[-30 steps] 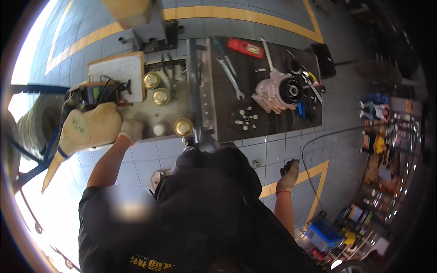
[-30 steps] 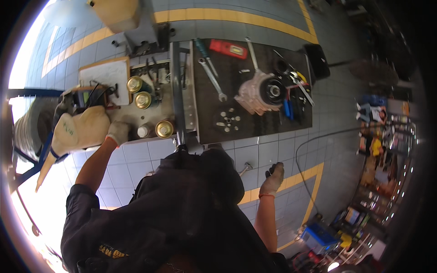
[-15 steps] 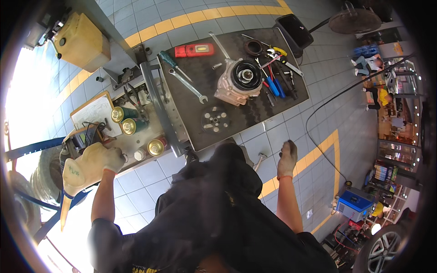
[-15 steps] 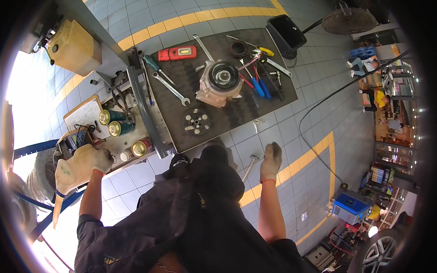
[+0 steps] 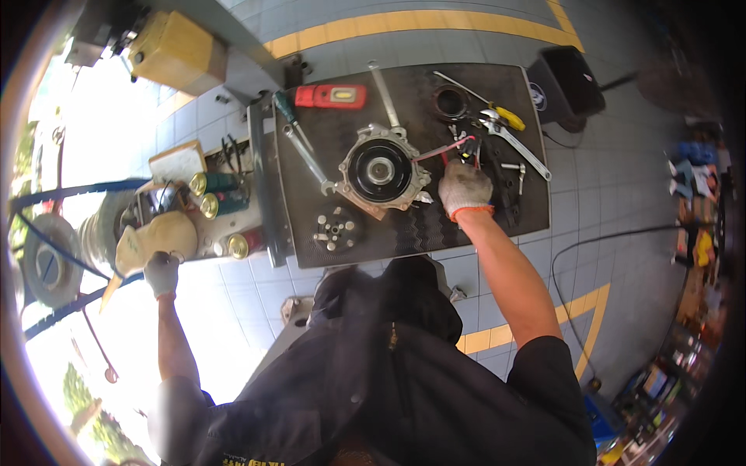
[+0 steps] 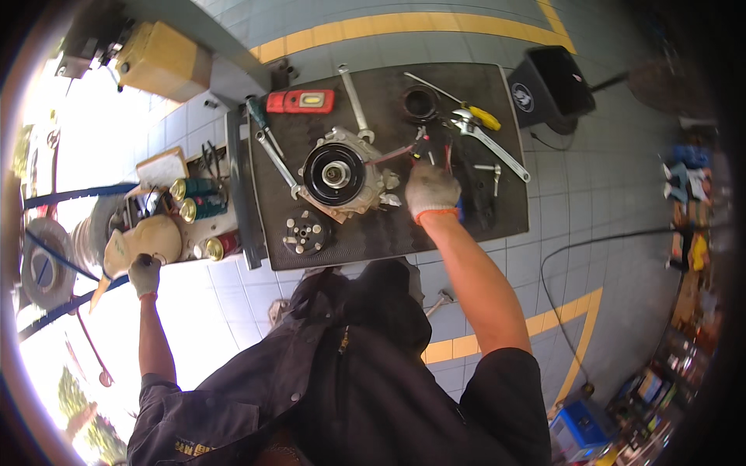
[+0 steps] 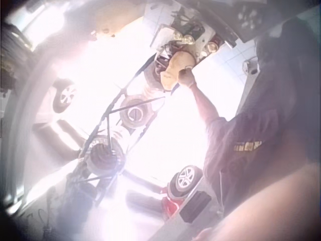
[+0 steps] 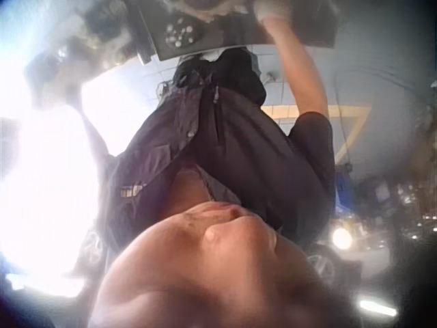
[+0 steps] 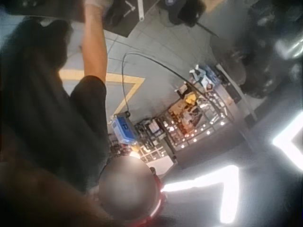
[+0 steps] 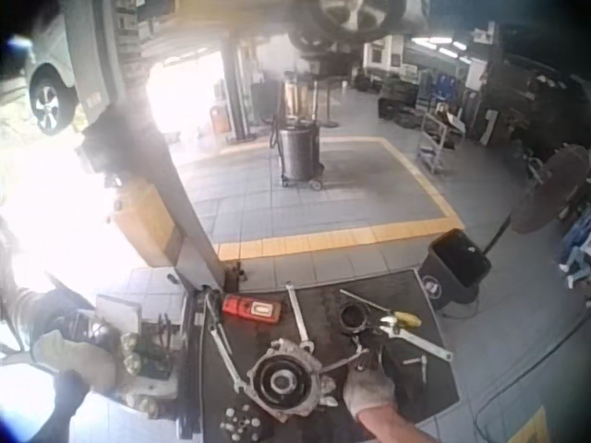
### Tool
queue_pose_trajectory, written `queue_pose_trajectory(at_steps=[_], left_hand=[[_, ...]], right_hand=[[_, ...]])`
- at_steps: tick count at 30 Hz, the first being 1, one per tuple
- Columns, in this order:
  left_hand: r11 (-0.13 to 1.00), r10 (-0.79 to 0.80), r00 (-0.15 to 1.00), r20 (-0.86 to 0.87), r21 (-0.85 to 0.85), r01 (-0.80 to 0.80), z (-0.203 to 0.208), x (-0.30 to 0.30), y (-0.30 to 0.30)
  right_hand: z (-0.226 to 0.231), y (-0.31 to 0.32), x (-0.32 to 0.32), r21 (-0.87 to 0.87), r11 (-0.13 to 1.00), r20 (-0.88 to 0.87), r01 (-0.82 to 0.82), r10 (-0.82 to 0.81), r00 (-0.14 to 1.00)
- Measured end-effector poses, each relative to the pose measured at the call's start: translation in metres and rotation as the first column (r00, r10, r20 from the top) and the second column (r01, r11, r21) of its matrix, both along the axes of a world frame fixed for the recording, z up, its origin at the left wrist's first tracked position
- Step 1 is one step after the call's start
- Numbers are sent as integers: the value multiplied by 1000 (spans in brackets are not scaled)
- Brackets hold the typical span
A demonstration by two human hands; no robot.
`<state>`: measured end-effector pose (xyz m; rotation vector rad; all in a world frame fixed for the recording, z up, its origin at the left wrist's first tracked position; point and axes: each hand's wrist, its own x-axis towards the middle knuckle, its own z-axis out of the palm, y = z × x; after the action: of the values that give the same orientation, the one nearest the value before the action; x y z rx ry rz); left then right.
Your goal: The person assembles a car air conditioning compressor on a workbench. They attach a black pulley to the compressor shaft, connect a red and black wire to a sensor, and secure the pulley with a bolt and nut using pliers and a wrench.
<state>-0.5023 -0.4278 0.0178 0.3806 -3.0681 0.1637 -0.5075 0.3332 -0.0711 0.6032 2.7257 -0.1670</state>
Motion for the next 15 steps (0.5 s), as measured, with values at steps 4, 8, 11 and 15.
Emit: queue_pose_trajectory(at_steps=[4, 8, 11, 15], left_hand=[[887, 215, 945, -245, 454, -84, 42, 48, 42], [475, 523, 845, -111, 861, -181, 71, 83, 95], [28, 473, 878, -70, 998, 65, 68, 90, 133], [418, 76, 957, -280, 880, 224, 33, 84, 188]], right_hand=[[21, 18, -14, -65, 989, 132, -133, 141, 981], [39, 41, -1, -169, 985, 35, -38, 45, 998], [46, 62, 14, -474, 880, -135, 36, -113, 984], [49, 77, 22, -787, 615, -209, 53, -347, 914]])
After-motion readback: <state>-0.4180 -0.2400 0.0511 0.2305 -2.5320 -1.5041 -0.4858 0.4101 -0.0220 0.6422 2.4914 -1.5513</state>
